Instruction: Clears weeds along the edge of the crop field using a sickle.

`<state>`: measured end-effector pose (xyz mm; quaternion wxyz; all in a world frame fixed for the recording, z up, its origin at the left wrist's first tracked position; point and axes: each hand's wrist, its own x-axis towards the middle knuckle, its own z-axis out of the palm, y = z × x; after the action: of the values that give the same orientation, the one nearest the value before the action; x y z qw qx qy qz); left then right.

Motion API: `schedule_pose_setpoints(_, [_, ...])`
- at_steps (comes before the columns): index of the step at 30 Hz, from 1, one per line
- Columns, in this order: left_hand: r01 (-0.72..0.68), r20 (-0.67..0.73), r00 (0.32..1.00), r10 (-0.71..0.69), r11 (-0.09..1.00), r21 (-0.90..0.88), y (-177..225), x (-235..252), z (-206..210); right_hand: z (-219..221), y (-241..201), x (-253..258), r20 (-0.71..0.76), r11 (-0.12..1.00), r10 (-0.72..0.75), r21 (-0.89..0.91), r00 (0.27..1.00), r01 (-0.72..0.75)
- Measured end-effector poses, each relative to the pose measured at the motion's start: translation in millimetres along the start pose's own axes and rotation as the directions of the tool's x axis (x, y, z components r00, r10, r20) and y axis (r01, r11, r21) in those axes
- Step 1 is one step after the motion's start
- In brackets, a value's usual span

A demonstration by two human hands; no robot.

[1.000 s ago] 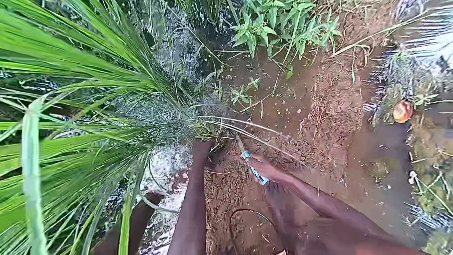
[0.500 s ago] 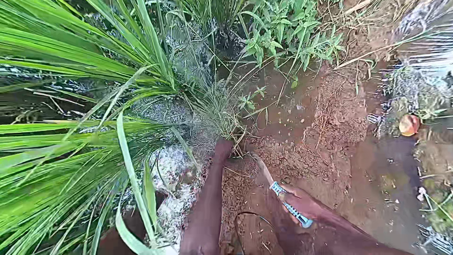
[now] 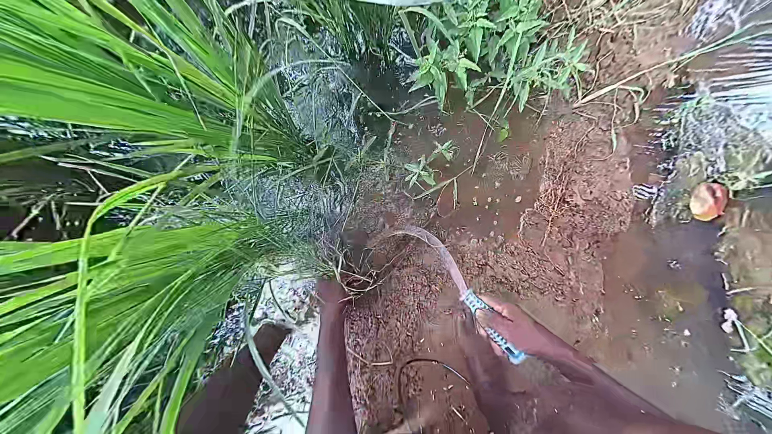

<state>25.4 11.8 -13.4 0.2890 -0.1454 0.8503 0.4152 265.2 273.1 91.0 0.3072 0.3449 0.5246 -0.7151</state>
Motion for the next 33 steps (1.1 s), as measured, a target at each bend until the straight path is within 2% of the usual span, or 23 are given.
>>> schedule_pose_setpoints(2, [-0.001, -0.04, 0.999, 0.001, 1.0, 0.005, -10.6, 2.6, -0.5, 5.5, -3.2, 13.3, -0.073, 1.0, -0.003, 0.026, 0.997, 0.005])
schedule_pose_setpoints(6, [0.107, -0.046, 0.994, -0.097, 0.927, 0.36, -25.2, 24.7, 5.5, 14.3, -8.3, 50.3, -0.096, 1.0, 0.021, 0.005, 0.995, -0.021])
schedule_pose_setpoints(7, [0.108, -0.069, 0.994, -0.09, 0.94, 0.324, -21.7, 25.9, 8.2, 17.0, -10.3, 60.4, -0.055, 0.999, 0.051, -0.013, 0.997, -0.052])
schedule_pose_setpoints(10, [0.089, -0.067, 0.994, -0.089, 0.996, -0.006, 5.9, 24.7, 11.0, 31.7, -16.3, 84.6, 0.17, 0.968, 0.226, -0.146, 0.959, -0.203])
schedule_pose_setpoints(12, [0.097, -0.048, 0.994, -0.101, 0.992, -0.074, 19.8, 29.2, 17.3, 39.4, -12.8, 90.8, 0.268, 0.956, 0.27, -0.185, 0.925, -0.226])
schedule_pose_setpoints(15, [0.1, -0.015, 0.995, -0.101, 0.993, -0.063, 27.0, 28.5, 18.9, 24.4, -11.6, 71.9, 0.286, 0.955, 0.288, -0.161, 0.914, -0.251])
schedule_pose_setpoints(18, [0.034, 0.019, 0.999, -0.032, 0.989, -0.141, 27.3, 18.8, 25.0, -8.1, -8.4, 35.9, 0.285, 0.957, 0.289, -0.116, 0.914, -0.267])
schedule_pose_setpoints(22, [0.05, 0.041, 0.998, -0.048, 0.996, -0.071, 49.3, -25.5, 35.5, -36.1, 2.4, -12.3, 0.274, 0.971, 0.238, -0.042, 0.932, -0.236])
schedule_pose_setpoints(25, [0.024, 0.041, 0.999, -0.019, 0.991, -0.129, 45.7, -42.9, 37.2, -32.8, 3.2, -32.5, 0.241, 0.972, 0.229, -0.002, 0.943, -0.235])
schedule_pose_setpoints(30, [0.027, 0.046, 0.999, -0.02, 0.984, -0.174, 29.4, -34.4, 23.5, -20.7, 5.9, -23.0, 0.223, 0.968, 0.243, 0.002, 0.944, -0.25])
schedule_pose_setpoints(33, [0.004, 0.071, 0.997, 0.012, 0.976, -0.22, 35.4, -22.2, 25.2, -6.8, 1.1, 16.0, 0.332, 0.946, 0.315, -0.031, 0.889, -0.323])
